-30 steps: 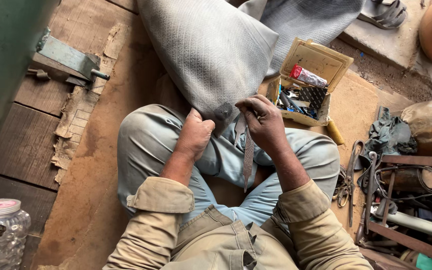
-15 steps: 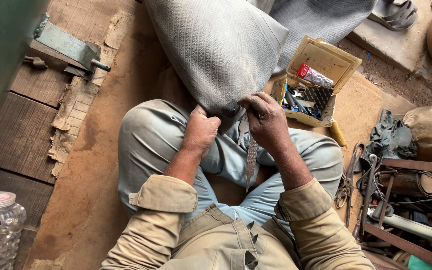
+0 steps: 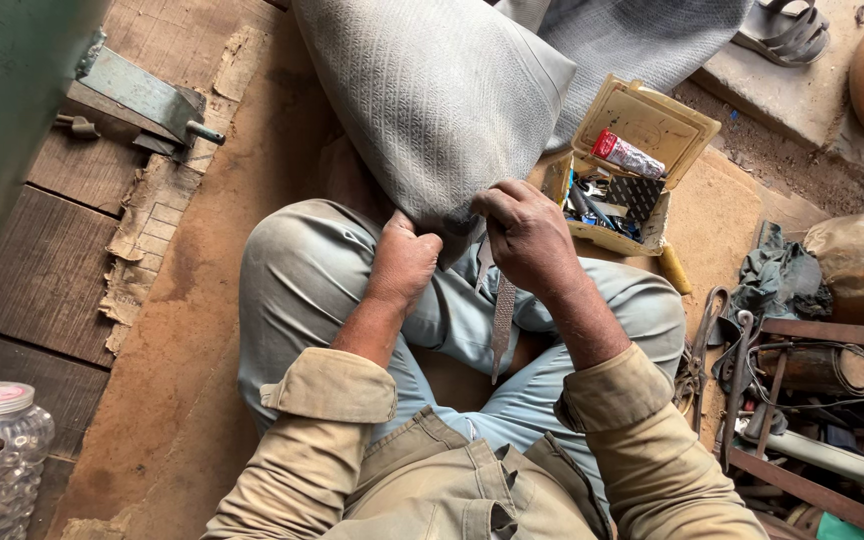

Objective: The person is sewing a black patch onto a large grey inner tube by hand. Using a needle and thread, they pull the thread through the material to secure the patch over a hole while holding the tube in their lap.

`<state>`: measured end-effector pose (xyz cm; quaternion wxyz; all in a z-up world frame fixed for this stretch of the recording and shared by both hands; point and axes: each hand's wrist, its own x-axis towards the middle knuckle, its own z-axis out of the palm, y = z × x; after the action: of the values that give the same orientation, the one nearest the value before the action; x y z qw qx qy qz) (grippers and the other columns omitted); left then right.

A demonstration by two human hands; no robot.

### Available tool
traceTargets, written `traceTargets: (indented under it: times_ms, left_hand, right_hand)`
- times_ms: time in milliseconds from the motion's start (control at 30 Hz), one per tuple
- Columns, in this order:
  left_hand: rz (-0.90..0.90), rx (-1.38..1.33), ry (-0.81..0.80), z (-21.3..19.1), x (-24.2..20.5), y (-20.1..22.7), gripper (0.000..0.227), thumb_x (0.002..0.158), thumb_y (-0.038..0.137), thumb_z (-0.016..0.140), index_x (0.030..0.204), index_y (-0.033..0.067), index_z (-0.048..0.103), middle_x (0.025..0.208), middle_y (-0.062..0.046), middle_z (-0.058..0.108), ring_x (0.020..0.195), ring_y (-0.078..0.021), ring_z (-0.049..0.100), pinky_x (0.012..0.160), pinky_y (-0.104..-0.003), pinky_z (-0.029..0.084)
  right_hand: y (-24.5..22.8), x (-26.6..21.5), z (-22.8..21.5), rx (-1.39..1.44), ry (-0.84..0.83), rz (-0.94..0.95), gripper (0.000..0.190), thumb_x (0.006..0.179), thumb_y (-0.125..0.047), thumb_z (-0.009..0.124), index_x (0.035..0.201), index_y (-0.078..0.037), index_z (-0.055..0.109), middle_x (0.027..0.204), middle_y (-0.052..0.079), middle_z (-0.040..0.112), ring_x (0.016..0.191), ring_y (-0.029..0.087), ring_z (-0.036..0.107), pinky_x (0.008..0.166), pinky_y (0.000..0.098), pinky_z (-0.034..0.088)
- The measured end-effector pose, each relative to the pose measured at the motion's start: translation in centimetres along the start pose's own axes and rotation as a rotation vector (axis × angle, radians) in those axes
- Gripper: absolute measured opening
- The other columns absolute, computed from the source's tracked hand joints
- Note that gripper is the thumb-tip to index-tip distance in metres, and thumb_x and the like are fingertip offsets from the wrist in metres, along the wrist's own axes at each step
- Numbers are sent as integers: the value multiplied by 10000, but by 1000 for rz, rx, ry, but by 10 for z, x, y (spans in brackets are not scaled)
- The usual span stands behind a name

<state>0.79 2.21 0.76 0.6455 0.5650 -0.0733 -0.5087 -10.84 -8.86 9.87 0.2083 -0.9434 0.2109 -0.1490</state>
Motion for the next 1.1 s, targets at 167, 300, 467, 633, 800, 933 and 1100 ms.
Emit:
traceTargets:
  times_ms: [167,300,467,633,800,933,1100]
  left_hand:
    - [-20,8,-8,-2,0,-2,482,774,-67,536,1250,-27,595,1115,-110,702,947,-149,674,887,-281,562]
    - [62,-60,-33,-1,3,-7,430,781,-78,540,1199,-83,641,1092,-115,721,926,-149,664,856,-283,563]
    - [29,-59,-14,-2,4,-9,466,754,-81,533,1210,-42,619,1068,-84,711,895,-134,660,819,-268,559]
    - [24,-89,-11,-1,4,-8,424,763,-94,534,1175,-50,624,1045,-68,700,870,-126,635,792,-257,540]
    - [23,-315,-166,-5,2,-4,329,778,-120,567,1097,-90,638,1013,-73,690,879,-140,625,816,-291,521]
    - [-9,-390,-177,-9,5,-6,227,817,-91,536,1008,-35,644,953,-57,676,862,-129,602,841,-290,510]
    - [-17,-326,-183,-12,10,-16,307,777,-110,491,1012,18,641,940,-19,660,830,-95,568,785,-257,480]
  right_hand:
    - [-4,4,-1,-85,-46,-54,171,841,-8,639,982,-85,697,954,102,670,950,349,649,809,465,521]
    - [-5,2,2,-94,-50,-45,197,804,-5,634,977,-75,696,940,102,668,950,355,649,814,465,526]
    - [-2,-11,7,-1,58,16,185,870,-20,677,1034,-86,730,981,105,713,931,326,686,804,427,542]
    - [17,-40,28,440,71,468,172,985,-58,649,1115,-64,761,922,51,777,815,117,740,734,261,581]
    - [44,-59,47,916,140,675,161,995,-69,634,1102,-14,741,926,38,764,789,89,694,688,229,545]
    - [48,-63,51,930,195,631,161,1012,-56,632,1127,-8,734,935,45,729,811,79,653,718,230,528]
    - [48,-51,47,1030,173,616,157,1006,-83,583,1119,-31,677,938,50,749,791,95,689,717,232,529]
